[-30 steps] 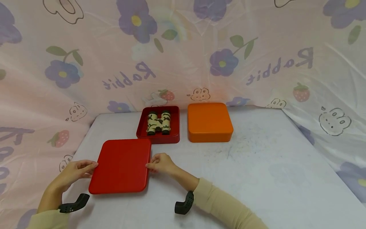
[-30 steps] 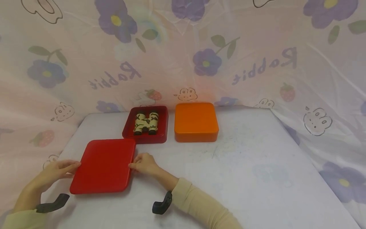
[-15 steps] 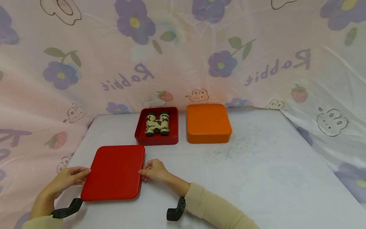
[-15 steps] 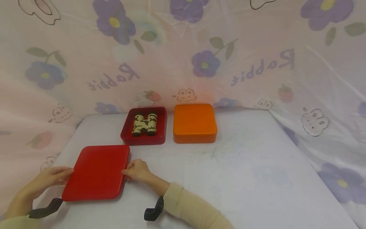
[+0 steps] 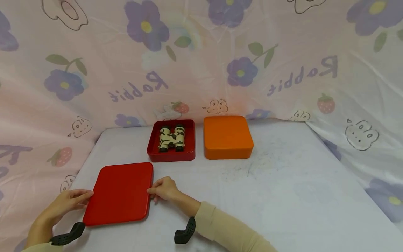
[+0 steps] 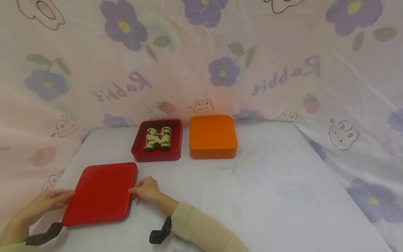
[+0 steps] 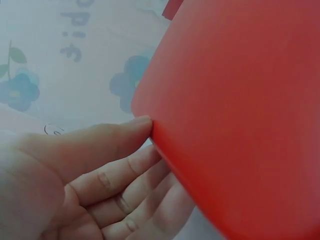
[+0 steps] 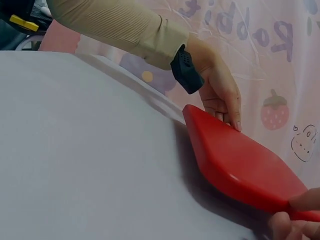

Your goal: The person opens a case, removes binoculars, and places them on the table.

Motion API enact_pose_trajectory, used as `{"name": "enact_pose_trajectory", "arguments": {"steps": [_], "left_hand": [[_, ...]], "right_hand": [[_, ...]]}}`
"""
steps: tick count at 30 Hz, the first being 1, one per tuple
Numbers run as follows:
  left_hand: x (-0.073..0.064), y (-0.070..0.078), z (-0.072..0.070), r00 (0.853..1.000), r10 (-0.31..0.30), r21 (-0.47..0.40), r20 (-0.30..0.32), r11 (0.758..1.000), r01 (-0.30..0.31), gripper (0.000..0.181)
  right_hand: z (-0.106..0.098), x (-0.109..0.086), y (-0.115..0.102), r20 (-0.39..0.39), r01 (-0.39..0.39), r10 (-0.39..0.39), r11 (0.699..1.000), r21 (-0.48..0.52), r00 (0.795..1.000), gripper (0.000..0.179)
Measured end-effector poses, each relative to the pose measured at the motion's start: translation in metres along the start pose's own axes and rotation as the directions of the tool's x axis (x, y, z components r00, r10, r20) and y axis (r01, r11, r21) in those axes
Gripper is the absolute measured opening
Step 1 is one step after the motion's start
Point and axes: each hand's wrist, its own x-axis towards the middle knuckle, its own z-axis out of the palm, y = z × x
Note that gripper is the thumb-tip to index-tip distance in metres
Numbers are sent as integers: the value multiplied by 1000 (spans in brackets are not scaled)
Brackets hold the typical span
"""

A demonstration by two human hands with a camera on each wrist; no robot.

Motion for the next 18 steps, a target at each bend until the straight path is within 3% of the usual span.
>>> {"name": "enact_pose_trajectory", "arguments": {"steps": [12,18], "left_hand": [[5,-12,-3,999,-36,-17,-23,999,35,61],[2,-13,0,999,-34,-15,-29,999,33,57]], "right_hand": [[17,3,-5,-53,-128,134,987,99,990,12],[22,4,-1,-66,-127,136,984,123,989,12]]}}
